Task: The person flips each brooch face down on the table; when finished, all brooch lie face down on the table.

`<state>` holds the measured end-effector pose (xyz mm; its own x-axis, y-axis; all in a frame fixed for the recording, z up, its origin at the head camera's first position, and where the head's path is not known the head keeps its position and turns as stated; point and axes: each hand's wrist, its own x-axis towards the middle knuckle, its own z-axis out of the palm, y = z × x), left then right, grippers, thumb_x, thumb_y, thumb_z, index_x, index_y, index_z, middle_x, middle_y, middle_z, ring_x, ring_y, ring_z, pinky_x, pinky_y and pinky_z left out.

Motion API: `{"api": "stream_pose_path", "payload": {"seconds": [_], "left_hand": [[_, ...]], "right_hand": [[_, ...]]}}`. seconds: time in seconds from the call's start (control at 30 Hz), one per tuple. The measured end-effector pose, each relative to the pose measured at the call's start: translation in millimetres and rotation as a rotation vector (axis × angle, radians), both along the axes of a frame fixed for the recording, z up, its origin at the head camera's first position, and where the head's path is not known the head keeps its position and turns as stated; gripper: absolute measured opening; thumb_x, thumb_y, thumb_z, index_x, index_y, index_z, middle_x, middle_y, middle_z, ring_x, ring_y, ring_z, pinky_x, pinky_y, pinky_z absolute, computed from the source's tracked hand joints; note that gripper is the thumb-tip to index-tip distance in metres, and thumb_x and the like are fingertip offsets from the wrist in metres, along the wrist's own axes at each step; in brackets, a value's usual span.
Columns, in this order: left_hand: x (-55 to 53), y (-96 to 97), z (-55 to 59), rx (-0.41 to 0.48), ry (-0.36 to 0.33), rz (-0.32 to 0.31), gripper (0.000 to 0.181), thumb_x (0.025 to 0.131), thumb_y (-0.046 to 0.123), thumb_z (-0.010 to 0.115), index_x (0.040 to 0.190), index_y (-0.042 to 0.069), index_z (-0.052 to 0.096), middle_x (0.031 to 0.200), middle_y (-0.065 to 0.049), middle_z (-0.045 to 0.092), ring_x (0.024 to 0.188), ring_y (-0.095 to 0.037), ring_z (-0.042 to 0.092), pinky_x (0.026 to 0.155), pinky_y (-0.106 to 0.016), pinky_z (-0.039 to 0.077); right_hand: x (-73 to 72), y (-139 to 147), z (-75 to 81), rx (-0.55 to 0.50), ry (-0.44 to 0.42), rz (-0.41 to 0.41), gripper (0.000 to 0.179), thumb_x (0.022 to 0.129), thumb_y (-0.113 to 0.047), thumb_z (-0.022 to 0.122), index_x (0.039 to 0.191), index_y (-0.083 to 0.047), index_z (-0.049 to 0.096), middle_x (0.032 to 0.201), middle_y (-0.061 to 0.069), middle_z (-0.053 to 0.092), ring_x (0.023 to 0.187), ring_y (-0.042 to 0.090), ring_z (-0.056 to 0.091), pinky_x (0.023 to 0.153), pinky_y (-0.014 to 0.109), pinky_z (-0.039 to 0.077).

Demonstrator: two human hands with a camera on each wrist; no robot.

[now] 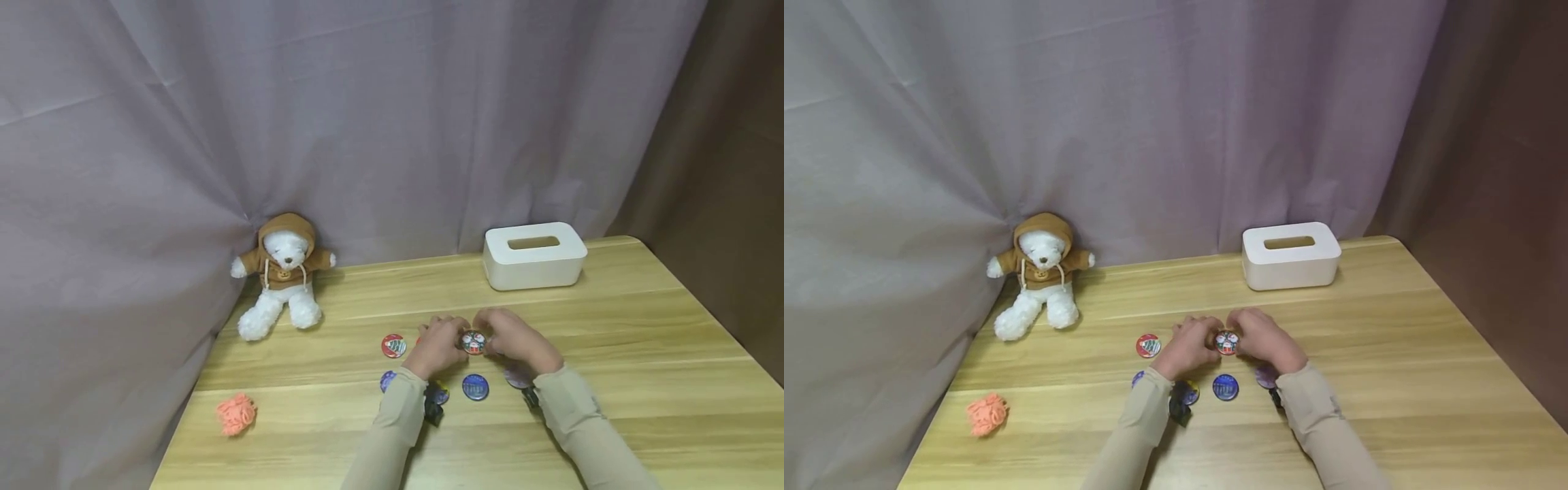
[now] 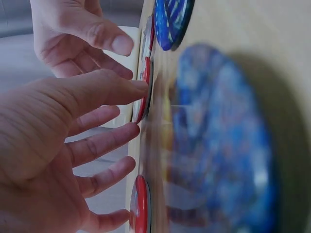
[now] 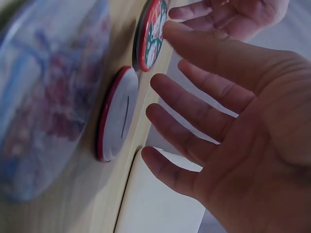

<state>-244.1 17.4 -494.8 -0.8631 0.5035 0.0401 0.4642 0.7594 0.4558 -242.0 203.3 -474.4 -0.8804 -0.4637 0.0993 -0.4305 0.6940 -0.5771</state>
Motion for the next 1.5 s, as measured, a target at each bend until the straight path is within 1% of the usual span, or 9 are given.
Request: {"api": "stream_pose_path", "payload": {"seconds": [0.13,0.27,0.47,0.63,0.8,1.03,1.13,1.3,1.5], "left_hand": [[0.2,2.4,0.0,0.000,0.009,-0.018,0.042,0.076,0.016,0.087,0.116,0.018,0.072,0.108,0.006,0.069,0.097,-0.014,0.051,0.092,-0.043,0.033],[0.6,4.5,1.1,-0.019,0.032,-0.023,0.037,0.075,0.014,0.086,0.111,0.017,0.076,0.106,0.005,0.070,0.096,-0.015,0.052,0.090,-0.045,0.034],[-0.8,7.0,-0.8,-0.056,0.050,-0.013,0.032,0.075,0.013,0.086,0.106,0.017,0.077,0.112,0.003,0.069,0.099,-0.018,0.053,0.086,-0.044,0.035],[-2.6,6.1,-2.4,-0.053,0.055,-0.010,0.032,0.076,0.015,0.086,0.106,0.015,0.077,0.118,0.001,0.067,0.102,-0.020,0.054,0.086,-0.043,0.035],[-2.9,4.3,-2.1,-0.024,0.046,-0.009,0.028,0.075,0.014,0.087,0.101,0.014,0.078,0.114,0.001,0.067,0.098,-0.019,0.053,0.084,-0.040,0.033],[-3.1,3.3,-0.3,-0.030,0.049,-0.012,0.022,0.076,0.013,0.086,0.096,0.016,0.078,0.107,0.004,0.069,0.091,-0.015,0.052,0.082,-0.036,0.032],[-2.9,2.4,1.3,-0.015,0.052,-0.009,0.018,0.076,0.012,0.086,0.091,0.017,0.077,0.101,0.006,0.071,0.089,-0.014,0.052,0.084,-0.039,0.033],[-2.8,-0.8,3.7,-0.006,0.052,-0.002,0.014,0.078,0.013,0.085,0.087,0.019,0.076,0.096,0.008,0.073,0.090,-0.014,0.054,0.094,-0.052,0.035],[-3.3,-3.0,4.5,0.009,0.077,-0.001,0.012,0.079,0.013,0.083,0.087,0.020,0.077,0.092,0.009,0.074,0.089,-0.014,0.058,0.095,-0.054,0.036]], "right_hand": [[2.8,-2.9,0.4,0.033,0.038,0.010,0.037,0.056,0.013,0.079,0.089,0.000,0.068,0.086,0.007,0.068,0.081,0.025,0.061,0.078,0.045,0.051],[3.6,-5.9,1.4,0.074,0.068,0.016,0.035,0.054,0.012,0.080,0.084,-0.003,0.068,0.080,0.004,0.065,0.075,0.021,0.057,0.070,0.041,0.049],[2.9,-8.7,-0.1,0.115,0.066,0.002,0.034,0.055,0.011,0.080,0.083,-0.004,0.068,0.079,0.003,0.062,0.073,0.020,0.054,0.065,0.040,0.046],[1.8,-9.3,-1.7,0.130,0.059,-0.011,0.033,0.056,0.011,0.080,0.082,-0.006,0.067,0.079,0.003,0.061,0.075,0.020,0.053,0.066,0.041,0.045],[1.3,-9.1,-2.4,0.134,0.059,-0.008,0.031,0.058,0.010,0.080,0.081,-0.006,0.068,0.079,0.003,0.061,0.075,0.021,0.054,0.066,0.043,0.046],[1.1,-5.6,-1.0,0.139,0.049,-0.006,0.027,0.061,0.007,0.081,0.080,-0.007,0.070,0.078,0.001,0.063,0.073,0.019,0.056,0.065,0.041,0.048],[1.4,-4.3,0.8,0.132,0.023,-0.005,0.023,0.065,0.007,0.080,0.082,-0.006,0.071,0.079,0.001,0.065,0.073,0.019,0.057,0.068,0.041,0.049],[0.7,-3.1,1.7,0.140,-0.007,0.002,0.019,0.072,0.006,0.077,0.084,-0.008,0.071,0.081,0.000,0.068,0.076,0.018,0.060,0.074,0.042,0.051],[1.6,-2.3,2.4,0.126,-0.014,0.013,0.018,0.075,0.008,0.073,0.084,-0.008,0.071,0.081,-0.001,0.068,0.076,0.017,0.060,0.077,0.043,0.051]]}}
